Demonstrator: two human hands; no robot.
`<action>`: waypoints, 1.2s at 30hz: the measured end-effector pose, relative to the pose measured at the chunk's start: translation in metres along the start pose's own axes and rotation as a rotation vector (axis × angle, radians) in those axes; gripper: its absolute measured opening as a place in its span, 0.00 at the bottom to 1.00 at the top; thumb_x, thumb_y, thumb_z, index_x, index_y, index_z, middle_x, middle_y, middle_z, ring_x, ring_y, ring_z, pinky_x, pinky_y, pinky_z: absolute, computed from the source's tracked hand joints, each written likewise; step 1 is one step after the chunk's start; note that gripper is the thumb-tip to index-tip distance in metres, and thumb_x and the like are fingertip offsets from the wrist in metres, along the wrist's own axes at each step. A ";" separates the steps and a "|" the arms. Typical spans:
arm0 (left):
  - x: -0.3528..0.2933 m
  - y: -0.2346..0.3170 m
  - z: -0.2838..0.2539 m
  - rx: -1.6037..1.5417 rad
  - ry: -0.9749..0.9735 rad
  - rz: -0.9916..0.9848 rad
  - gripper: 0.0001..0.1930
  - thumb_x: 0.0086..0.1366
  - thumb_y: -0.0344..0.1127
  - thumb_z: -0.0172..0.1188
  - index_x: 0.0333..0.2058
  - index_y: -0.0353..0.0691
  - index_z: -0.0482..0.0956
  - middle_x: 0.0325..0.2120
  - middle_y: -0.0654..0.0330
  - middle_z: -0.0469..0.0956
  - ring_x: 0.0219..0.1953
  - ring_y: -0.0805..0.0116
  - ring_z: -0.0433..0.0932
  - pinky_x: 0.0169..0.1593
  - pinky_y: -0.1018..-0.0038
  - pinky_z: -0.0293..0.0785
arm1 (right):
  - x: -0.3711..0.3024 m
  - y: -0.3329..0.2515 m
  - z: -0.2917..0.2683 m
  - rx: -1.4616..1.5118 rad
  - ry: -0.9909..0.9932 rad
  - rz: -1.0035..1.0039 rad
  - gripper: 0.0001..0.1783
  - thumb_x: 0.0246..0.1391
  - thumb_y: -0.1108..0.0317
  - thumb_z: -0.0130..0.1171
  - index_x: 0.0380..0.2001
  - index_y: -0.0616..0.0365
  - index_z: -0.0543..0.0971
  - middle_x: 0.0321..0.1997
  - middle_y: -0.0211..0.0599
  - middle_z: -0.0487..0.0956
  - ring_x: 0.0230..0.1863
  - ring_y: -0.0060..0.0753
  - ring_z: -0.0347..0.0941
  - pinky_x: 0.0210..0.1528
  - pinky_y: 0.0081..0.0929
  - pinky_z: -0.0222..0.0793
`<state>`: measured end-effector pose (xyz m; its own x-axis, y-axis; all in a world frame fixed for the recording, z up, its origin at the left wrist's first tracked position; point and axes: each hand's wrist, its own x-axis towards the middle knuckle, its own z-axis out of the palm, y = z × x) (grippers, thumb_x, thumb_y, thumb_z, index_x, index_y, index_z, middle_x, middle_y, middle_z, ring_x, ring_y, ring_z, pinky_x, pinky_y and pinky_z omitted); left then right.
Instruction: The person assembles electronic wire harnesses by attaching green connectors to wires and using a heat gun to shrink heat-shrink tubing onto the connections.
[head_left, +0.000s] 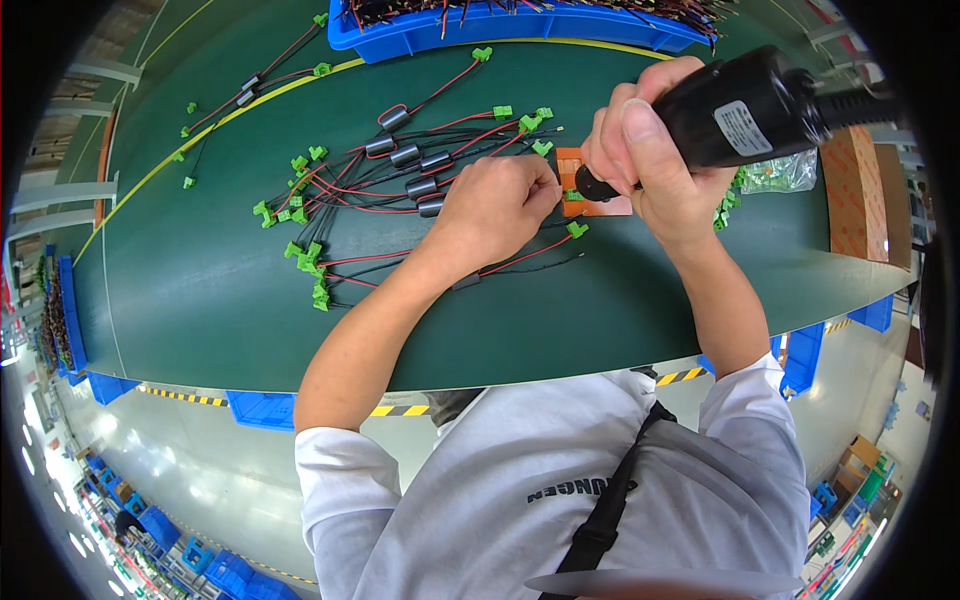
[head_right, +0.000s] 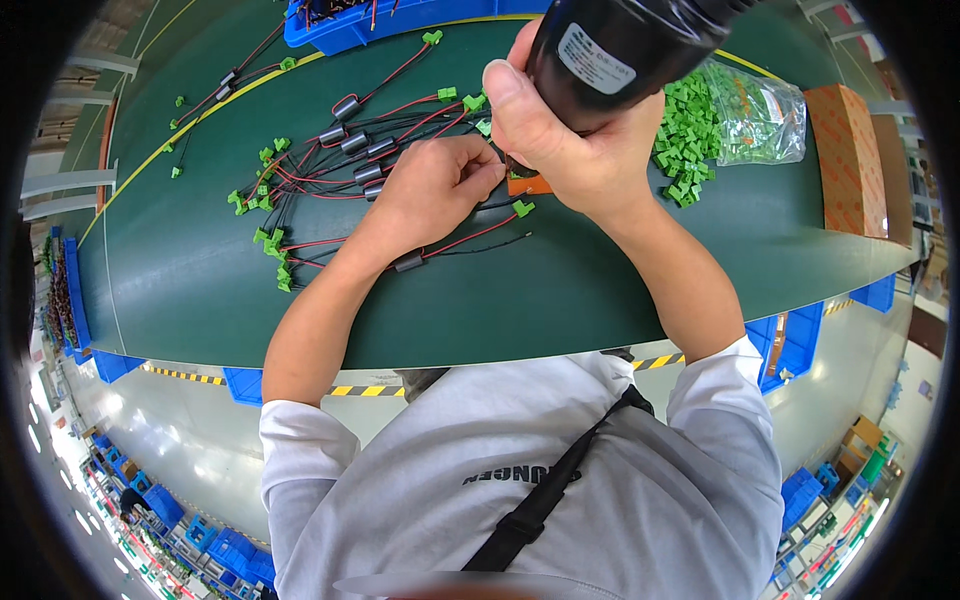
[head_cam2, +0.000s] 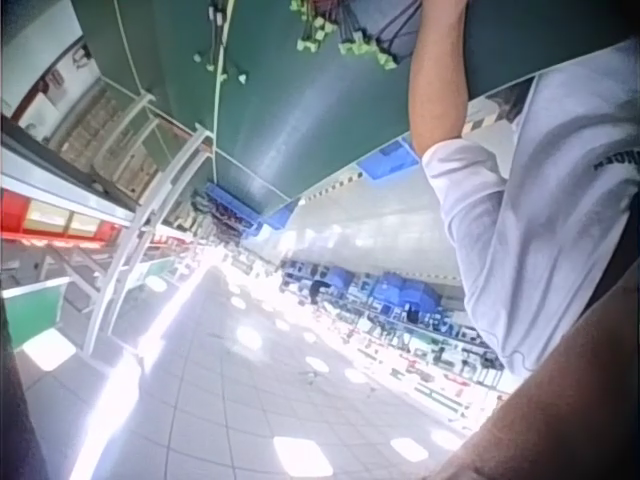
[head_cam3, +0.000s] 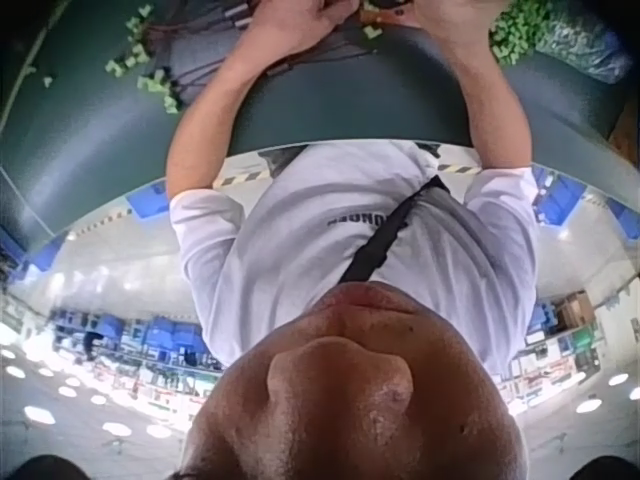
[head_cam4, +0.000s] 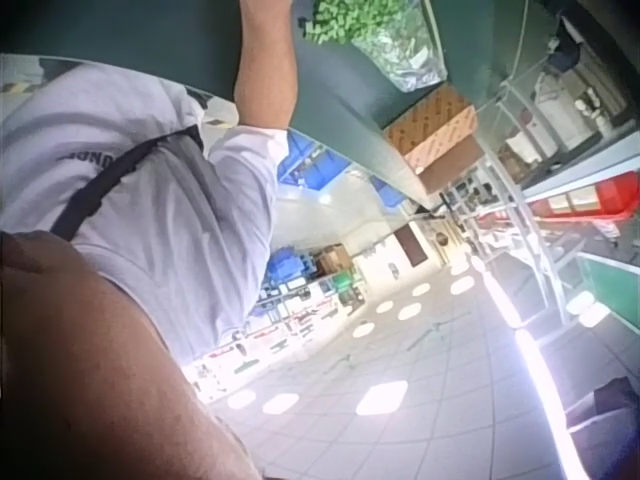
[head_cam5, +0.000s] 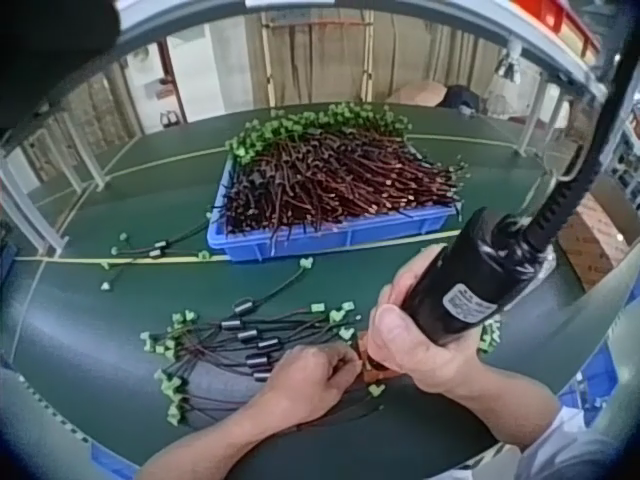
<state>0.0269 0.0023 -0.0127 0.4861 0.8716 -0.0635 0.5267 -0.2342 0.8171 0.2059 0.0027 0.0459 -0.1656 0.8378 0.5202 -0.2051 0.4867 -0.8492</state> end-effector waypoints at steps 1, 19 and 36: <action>0.000 0.000 0.000 -0.001 -0.002 -0.007 0.10 0.67 0.36 0.63 0.35 0.32 0.84 0.20 0.54 0.79 0.22 0.65 0.75 0.30 0.66 0.71 | 0.000 0.000 0.002 0.001 0.004 -0.004 0.08 0.67 0.78 0.50 0.47 0.56 0.68 0.20 0.33 0.68 0.15 0.19 0.56 0.19 0.25 0.57; -0.087 0.039 -0.041 0.619 0.120 0.321 0.26 0.55 0.40 0.74 0.52 0.40 0.80 0.50 0.57 0.77 0.51 0.53 0.76 0.49 0.61 0.71 | -0.036 -0.025 -0.061 0.248 0.264 -0.157 0.17 0.65 0.80 0.55 0.56 0.59 0.71 0.27 0.35 0.73 0.19 0.23 0.64 0.26 0.29 0.65; -0.103 -0.032 -0.053 0.619 0.309 0.181 0.30 0.50 0.41 0.79 0.54 0.43 0.83 0.63 0.55 0.72 0.68 0.45 0.65 0.69 0.52 0.60 | -0.050 -0.025 -0.088 0.085 0.269 -0.177 0.19 0.63 0.77 0.61 0.55 0.60 0.71 0.26 0.35 0.74 0.19 0.23 0.67 0.24 0.28 0.66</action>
<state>-0.0767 -0.0577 -0.0019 0.4313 0.8569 0.2824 0.8003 -0.5078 0.3188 0.3038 -0.0300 0.0329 0.1384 0.7827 0.6068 -0.2895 0.6179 -0.7310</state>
